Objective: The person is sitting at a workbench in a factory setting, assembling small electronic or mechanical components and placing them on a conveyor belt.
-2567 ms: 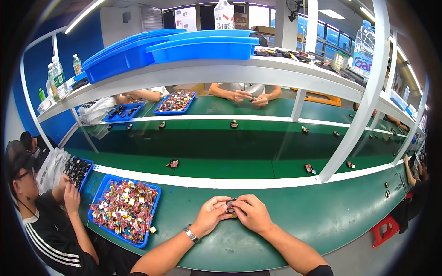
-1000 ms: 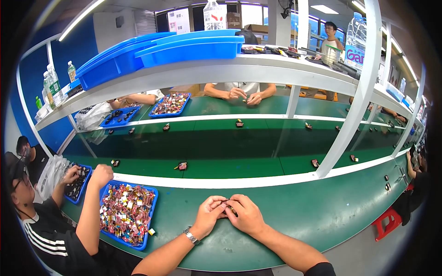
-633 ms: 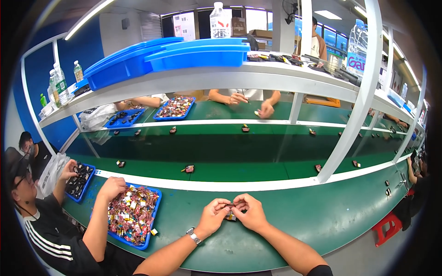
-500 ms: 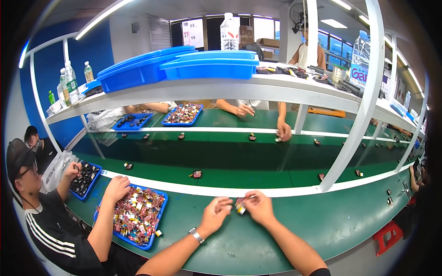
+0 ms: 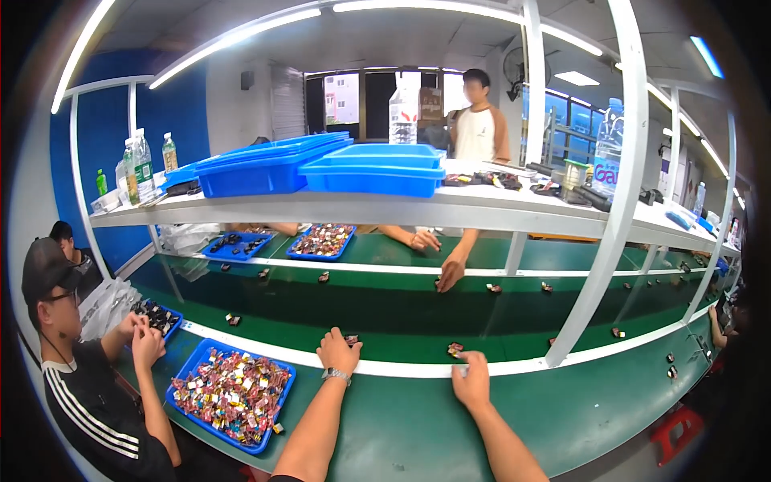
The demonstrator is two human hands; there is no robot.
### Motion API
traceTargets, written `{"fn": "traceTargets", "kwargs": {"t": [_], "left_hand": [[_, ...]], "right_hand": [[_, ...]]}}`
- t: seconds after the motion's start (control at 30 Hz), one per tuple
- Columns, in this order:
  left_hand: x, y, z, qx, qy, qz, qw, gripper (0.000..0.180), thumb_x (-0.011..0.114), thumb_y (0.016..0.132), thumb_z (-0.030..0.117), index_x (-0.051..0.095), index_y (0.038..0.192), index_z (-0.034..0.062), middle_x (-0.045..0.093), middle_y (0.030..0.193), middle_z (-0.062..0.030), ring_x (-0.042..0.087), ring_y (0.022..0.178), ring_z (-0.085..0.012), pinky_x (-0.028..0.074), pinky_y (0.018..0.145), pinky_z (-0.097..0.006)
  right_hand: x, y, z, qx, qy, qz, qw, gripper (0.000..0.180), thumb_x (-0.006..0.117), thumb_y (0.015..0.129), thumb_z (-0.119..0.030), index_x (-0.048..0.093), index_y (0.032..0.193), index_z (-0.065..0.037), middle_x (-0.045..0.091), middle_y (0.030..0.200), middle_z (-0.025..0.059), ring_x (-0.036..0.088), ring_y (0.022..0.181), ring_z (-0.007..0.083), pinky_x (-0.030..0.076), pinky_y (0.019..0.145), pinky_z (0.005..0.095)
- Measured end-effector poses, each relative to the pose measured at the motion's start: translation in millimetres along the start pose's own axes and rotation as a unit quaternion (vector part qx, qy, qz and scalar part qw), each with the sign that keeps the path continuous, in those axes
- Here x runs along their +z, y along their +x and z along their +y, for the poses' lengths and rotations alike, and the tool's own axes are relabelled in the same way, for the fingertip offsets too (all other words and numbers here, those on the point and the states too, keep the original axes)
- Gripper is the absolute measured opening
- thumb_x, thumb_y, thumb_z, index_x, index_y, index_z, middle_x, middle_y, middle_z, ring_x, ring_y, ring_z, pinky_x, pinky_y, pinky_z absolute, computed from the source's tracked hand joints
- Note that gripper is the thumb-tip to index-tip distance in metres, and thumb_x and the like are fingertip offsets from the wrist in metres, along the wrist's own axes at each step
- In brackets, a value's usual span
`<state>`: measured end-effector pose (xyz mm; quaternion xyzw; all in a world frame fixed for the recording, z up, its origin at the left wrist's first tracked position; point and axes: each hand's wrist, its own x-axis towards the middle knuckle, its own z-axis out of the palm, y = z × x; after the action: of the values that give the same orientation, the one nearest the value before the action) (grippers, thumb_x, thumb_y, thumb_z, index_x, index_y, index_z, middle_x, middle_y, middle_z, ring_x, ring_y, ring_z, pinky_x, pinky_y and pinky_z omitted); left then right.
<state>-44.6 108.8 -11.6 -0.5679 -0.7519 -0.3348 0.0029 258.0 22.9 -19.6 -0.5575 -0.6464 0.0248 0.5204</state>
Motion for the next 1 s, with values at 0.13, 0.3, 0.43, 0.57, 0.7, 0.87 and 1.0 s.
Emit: {"fn": "traceTargets", "kwargs": {"t": [0.13, 0.3, 0.43, 0.57, 0.7, 0.87, 1.0], "left_hand": [[6.7, -0.8, -12.6, 0.034, -0.034, 0.031, 0.998, 0.053, 0.075, 0.075, 0.019, 0.055, 0.121, 0.0031, 0.066, 0.103, -0.0166, 0.061, 0.102, -0.0364, 0.049, 0.087, -0.047], [-4.5, -14.6, -1.7, 0.060, -0.120, 0.011, 0.991, 0.051, 0.074, 0.074, 0.017, 0.058, 0.120, 0.0018, 0.069, 0.097, -0.0163, 0.066, 0.097, -0.0339, 0.053, 0.086, -0.043], [-48.6, -58.7, 11.2, 0.164, -0.235, -0.092, 0.954, 0.055, 0.073, 0.075, 0.015, 0.058, 0.126, 0.0009, 0.070, 0.098, -0.0127, 0.069, 0.086, -0.0245, 0.055, 0.080, -0.036], [-85.0, -91.0, 24.2, 0.218, -0.359, -0.277, 0.864, 0.065, 0.073, 0.078, 0.008, 0.050, 0.138, -0.0001, 0.069, 0.108, -0.0114, 0.069, 0.096, -0.0188, 0.055, 0.091, -0.030], [-81.3, -97.6, 14.7, 0.156, -0.472, -0.418, 0.760, 0.070, 0.072, 0.082, -0.002, 0.041, 0.145, 0.0004, 0.060, 0.117, -0.0104, 0.064, 0.108, -0.0182, 0.052, 0.096, -0.031], [-70.4, -100.6, 12.2, 0.061, -0.596, -0.478, 0.642, 0.063, 0.066, 0.088, -0.006, 0.040, 0.145, -0.0004, 0.054, 0.125, -0.0103, 0.063, 0.111, -0.0203, 0.054, 0.093, -0.031], [-61.2, -110.2, 14.4, -0.003, -0.639, -0.473, 0.606, 0.051, 0.061, 0.095, 0.002, 0.043, 0.143, -0.0019, 0.055, 0.128, -0.0120, 0.060, 0.116, -0.0218, 0.053, 0.098, -0.038]], "right_hand": [[-2.6, -7.4, -30.1, 0.003, 0.061, -0.028, 0.998, 0.024, 0.068, 0.079, -0.005, 0.064, 0.103, -0.003, 0.062, 0.108, 0.0163, 0.061, 0.102, 0.0339, 0.051, 0.087, 0.0400], [-7.1, -13.9, -42.5, 0.026, 0.065, -0.101, 0.992, 0.024, 0.068, 0.081, -0.006, 0.065, 0.106, -0.005, 0.063, 0.106, 0.0121, 0.064, 0.095, 0.0281, 0.054, 0.079, 0.0362], [-19.0, -13.7, -75.5, -0.002, 0.105, -0.155, 0.982, 0.027, 0.068, 0.082, -0.003, 0.065, 0.110, -0.005, 0.065, 0.107, 0.0117, 0.064, 0.098, 0.0270, 0.055, 0.082, 0.0352], [-26.9, -18.7, -86.2, -0.106, 0.103, -0.180, 0.973, 0.037, 0.068, 0.086, -0.007, 0.065, 0.123, -0.010, 0.062, 0.123, 0.0089, 0.056, 0.116, 0.0284, 0.048, 0.099, 0.0376], [-15.7, -15.9, -88.8, -0.147, 0.133, -0.229, 0.953, 0.037, 0.069, 0.086, -0.007, 0.066, 0.123, -0.012, 0.062, 0.120, 0.0086, 0.059, 0.113, 0.0272, 0.050, 0.095, 0.0378], [-13.8, -21.7, -92.3, -0.111, 0.169, -0.236, 0.950, 0.029, 0.075, 0.081, -0.003, 0.071, 0.109, -0.008, 0.065, 0.105, 0.0090, 0.066, 0.094, 0.0247, 0.056, 0.079, 0.0335], [-9.3, -26.4, -93.2, -0.098, 0.150, -0.206, 0.962, 0.027, 0.077, 0.079, -0.005, 0.071, 0.105, -0.008, 0.065, 0.098, 0.0072, 0.065, 0.090, 0.0250, 0.055, 0.076, 0.0340]]}}
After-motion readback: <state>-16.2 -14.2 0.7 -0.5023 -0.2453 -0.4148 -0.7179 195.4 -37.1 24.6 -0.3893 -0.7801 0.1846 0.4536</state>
